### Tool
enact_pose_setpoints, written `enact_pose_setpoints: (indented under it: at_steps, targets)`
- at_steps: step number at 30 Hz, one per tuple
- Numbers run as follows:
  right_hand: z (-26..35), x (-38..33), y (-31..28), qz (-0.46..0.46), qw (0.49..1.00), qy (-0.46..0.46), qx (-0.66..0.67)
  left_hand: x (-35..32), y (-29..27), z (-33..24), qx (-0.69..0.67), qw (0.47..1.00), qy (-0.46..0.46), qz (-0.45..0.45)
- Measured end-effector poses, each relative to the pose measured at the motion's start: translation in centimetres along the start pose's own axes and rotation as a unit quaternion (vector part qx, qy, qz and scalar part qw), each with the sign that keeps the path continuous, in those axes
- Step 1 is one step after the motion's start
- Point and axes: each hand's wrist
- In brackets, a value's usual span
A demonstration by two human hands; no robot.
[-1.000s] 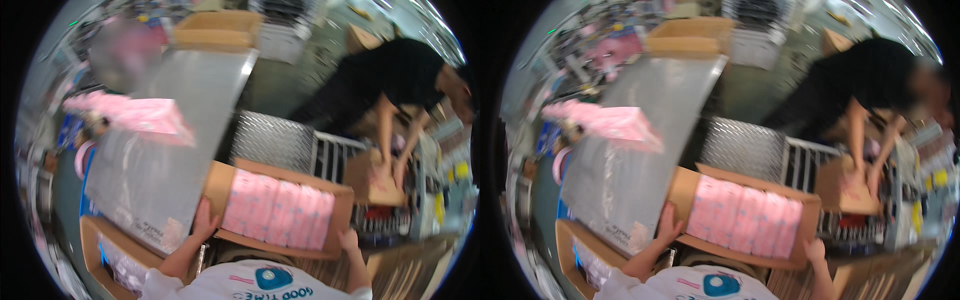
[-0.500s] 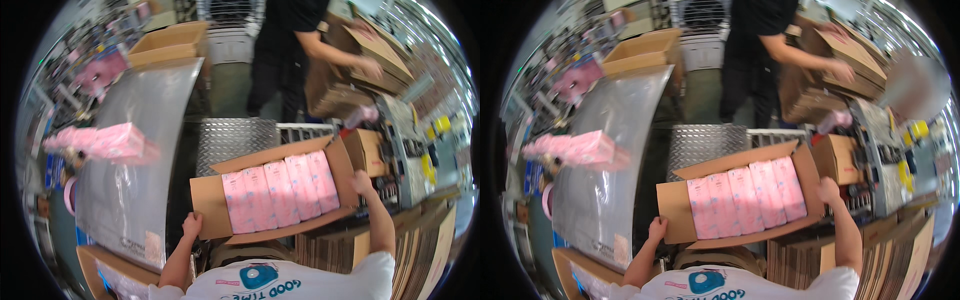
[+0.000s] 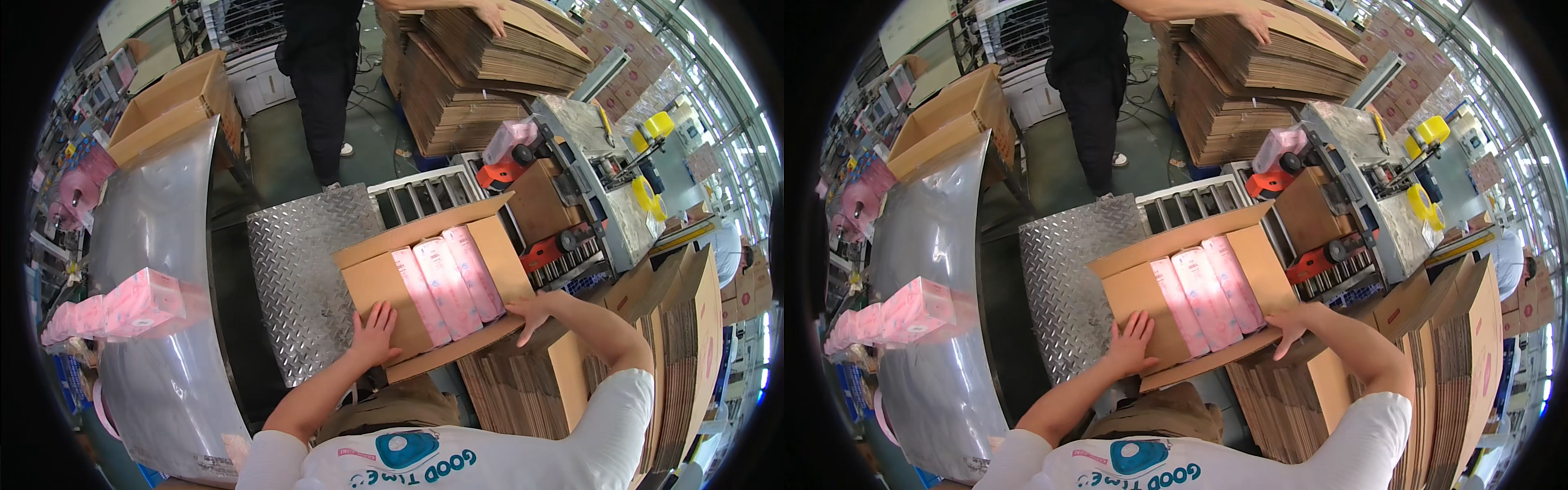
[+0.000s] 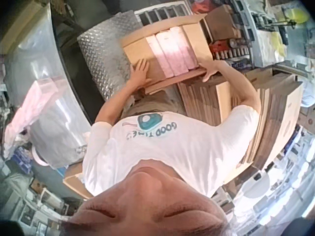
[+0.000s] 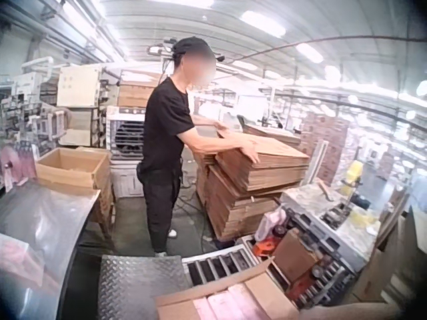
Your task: The person organizes pink tissue boxes on a metal table and packs them into cardboard boxes before feeding the boxes into a sealing machine.
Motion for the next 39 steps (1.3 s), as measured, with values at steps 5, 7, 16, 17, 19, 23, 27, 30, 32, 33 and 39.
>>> enact_pose_setpoints:
  at_steps: [5,7,16,17,19,23,27,30,32,33,39]
  targets:
    - [-3.4,5.1,-2.4,-0.260,0.928,0.260,0.051,3.7,-7.4,0.5,-0.364,0.923,0.044,-0.120]
    - [-1.4,7.2,-1.4,-0.308,0.854,0.381,0.173,5.9,-12.7,1.7,-0.271,0.862,0.109,-0.414]
    - [-0.1,15.4,2.6,-0.383,0.330,0.486,0.713,5.3,3.2,6.9,-0.386,0.839,-0.191,-0.332]
    - [-1.8,15.7,3.3,-0.445,0.330,0.483,0.678,5.5,4.8,3.1,-0.405,0.824,-0.213,-0.333]
    - [-5.3,16.5,1.9,-0.559,0.444,0.486,0.504,7.6,5.0,-0.5,-0.429,0.797,-0.237,-0.353]
    - [-5.6,14.0,-7.3,-0.605,0.718,0.287,0.191,14.4,4.3,-0.7,-0.425,0.797,-0.223,-0.366]
    - [-11.1,17.8,-4.3,-0.567,0.729,0.325,0.203,24.7,-1.6,-2.5,-0.377,0.851,-0.200,-0.305]
    - [-16.3,17.6,-3.0,-0.554,0.725,0.361,0.193,29.1,-4.2,-4.7,-0.398,0.854,-0.235,-0.239]
    - [-17.9,17.6,-2.2,-0.570,0.711,0.358,0.206,31.0,-4.7,-5.1,-0.423,0.851,-0.202,-0.238]
    - [-19.4,17.3,-1.7,-0.578,0.706,0.350,0.210,31.6,-4.1,-5.0,-0.433,0.853,-0.153,-0.249]
    - [-23.9,3.5,2.8,-0.414,0.816,0.259,0.308,21.0,-3.8,7.4,-0.744,0.634,-0.175,-0.123]
Point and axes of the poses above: each hand's wrist, its own x-axis towards the middle knuckle, its own y-axis out of the palm, z = x × y, and after that the axes turned 12 degrees about -x, right-handed
